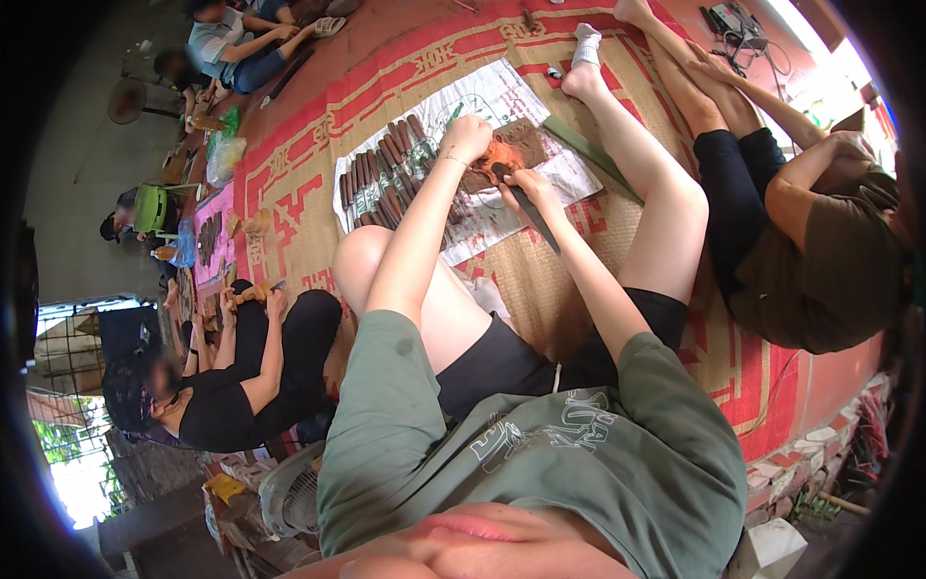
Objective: The person sits on a mat and uses a knife to carve a small reddish-brown wooden object. They hold the object in their left hand and shape it with the knife in their right hand, occasionally rotating the piece to access different sides.
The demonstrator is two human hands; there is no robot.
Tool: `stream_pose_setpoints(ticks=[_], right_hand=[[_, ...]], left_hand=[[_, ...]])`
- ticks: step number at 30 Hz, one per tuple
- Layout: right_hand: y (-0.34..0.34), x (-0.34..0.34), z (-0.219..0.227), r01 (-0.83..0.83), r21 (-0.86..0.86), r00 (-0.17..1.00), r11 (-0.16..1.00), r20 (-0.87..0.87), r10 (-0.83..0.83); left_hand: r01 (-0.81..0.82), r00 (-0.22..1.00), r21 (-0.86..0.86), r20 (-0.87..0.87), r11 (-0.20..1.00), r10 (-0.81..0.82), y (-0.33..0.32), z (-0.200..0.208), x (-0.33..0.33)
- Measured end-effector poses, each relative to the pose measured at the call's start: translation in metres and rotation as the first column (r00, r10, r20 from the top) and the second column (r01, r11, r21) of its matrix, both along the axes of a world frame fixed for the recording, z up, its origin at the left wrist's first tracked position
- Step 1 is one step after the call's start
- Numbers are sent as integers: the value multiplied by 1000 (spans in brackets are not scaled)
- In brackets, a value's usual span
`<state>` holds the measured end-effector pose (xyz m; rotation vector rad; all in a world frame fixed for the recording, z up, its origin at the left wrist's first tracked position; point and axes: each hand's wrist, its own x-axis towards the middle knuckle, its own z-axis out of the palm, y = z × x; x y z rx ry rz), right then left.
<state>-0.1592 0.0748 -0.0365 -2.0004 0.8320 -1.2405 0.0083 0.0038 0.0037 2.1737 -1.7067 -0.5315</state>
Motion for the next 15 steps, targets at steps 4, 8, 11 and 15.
stream_pose_setpoints(ticks=[4,8,11,15], right_hand=[[2,-10,-20,-31,24,999,999,-41,32],[6,-7,9,-44,83,999,996,9,44],[4,-4,0,6,91,1000,996,13,-7],[4,-10,-38,49,-94,998,994,-36,-53]], left_hand=[[-17,1000,20,3,1000,17,3,9,-9],[-9,1000,39,9,999,9,1,5,-3],[-5,1000,52,-20,999,6,2,7,-10],[19,1000,36,-11,999,-18,-5,6,-9]])
